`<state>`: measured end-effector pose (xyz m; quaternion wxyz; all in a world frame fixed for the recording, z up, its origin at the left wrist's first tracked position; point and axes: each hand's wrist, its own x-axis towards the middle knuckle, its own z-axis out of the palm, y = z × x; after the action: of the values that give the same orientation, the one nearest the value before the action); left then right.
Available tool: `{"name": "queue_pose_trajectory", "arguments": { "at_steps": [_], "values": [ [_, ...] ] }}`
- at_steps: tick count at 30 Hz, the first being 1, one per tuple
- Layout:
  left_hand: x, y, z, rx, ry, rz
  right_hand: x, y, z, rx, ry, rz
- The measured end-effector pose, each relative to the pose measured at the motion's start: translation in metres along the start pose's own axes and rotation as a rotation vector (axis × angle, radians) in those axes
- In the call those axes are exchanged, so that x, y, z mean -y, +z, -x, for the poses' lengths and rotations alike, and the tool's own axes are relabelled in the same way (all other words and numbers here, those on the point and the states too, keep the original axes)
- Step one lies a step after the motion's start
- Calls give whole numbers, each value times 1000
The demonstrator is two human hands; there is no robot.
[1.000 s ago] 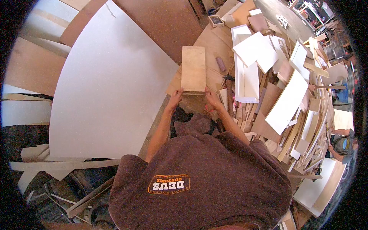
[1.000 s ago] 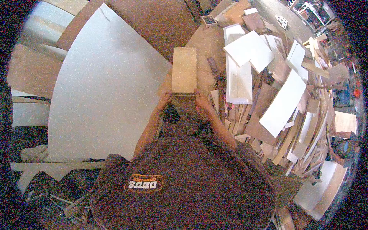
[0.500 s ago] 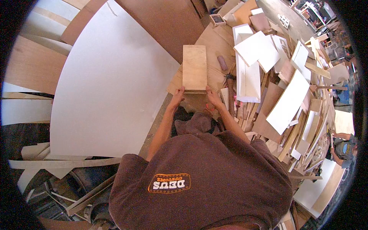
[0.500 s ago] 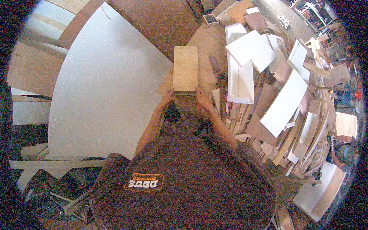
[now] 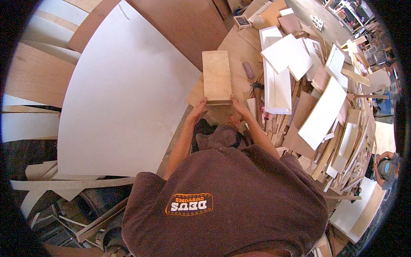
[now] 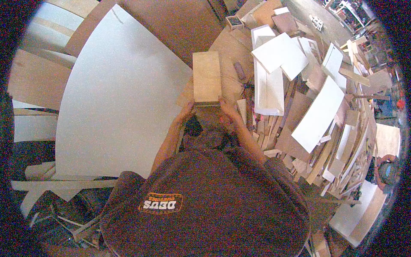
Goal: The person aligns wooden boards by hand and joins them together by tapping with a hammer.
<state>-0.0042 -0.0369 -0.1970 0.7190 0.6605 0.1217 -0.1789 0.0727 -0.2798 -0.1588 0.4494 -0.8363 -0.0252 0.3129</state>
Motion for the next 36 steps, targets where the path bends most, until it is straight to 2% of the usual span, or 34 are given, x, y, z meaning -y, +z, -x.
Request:
{"name": "queue_pose_trajectory", "arguments": {
  "at_steps": [2, 9, 14, 17, 20, 24, 26, 29, 32, 34, 36],
  "values": [
    [-15, 6, 6, 2, -202, 289, -11, 1, -13, 53, -13, 71],
    [-33, 13, 16, -8, -226, 349, 28, -10, 17, 144, 121, -176],
    [32, -10, -21, 152, -170, 417, 65, -24, 43, 186, 203, -264],
    [12, 0, -5, 113, -162, 418, 55, -25, 34, 231, 215, -257],
    [-38, 16, 28, 29, -210, 346, 48, -26, 29, 241, 197, -225],
    [-45, 23, 28, -51, -175, 306, 71, -34, 45, 216, 170, -216],
    [-55, 26, 33, -43, -168, 304, 65, -35, 40, 223, 150, -209],
    [-16, 11, 9, 42, -153, 308, 28, -27, 10, 193, 158, -165],
    [-17, 13, 15, 58, -132, 372, 11, -25, -1, 274, 99, -159],
    [-33, 19, 29, 30, -145, 360, 6, -21, 0, 253, 168, -198],
    [-38, 22, 32, 0, -155, 350, -3, -19, -4, 235, 127, -185]
  ]
}}
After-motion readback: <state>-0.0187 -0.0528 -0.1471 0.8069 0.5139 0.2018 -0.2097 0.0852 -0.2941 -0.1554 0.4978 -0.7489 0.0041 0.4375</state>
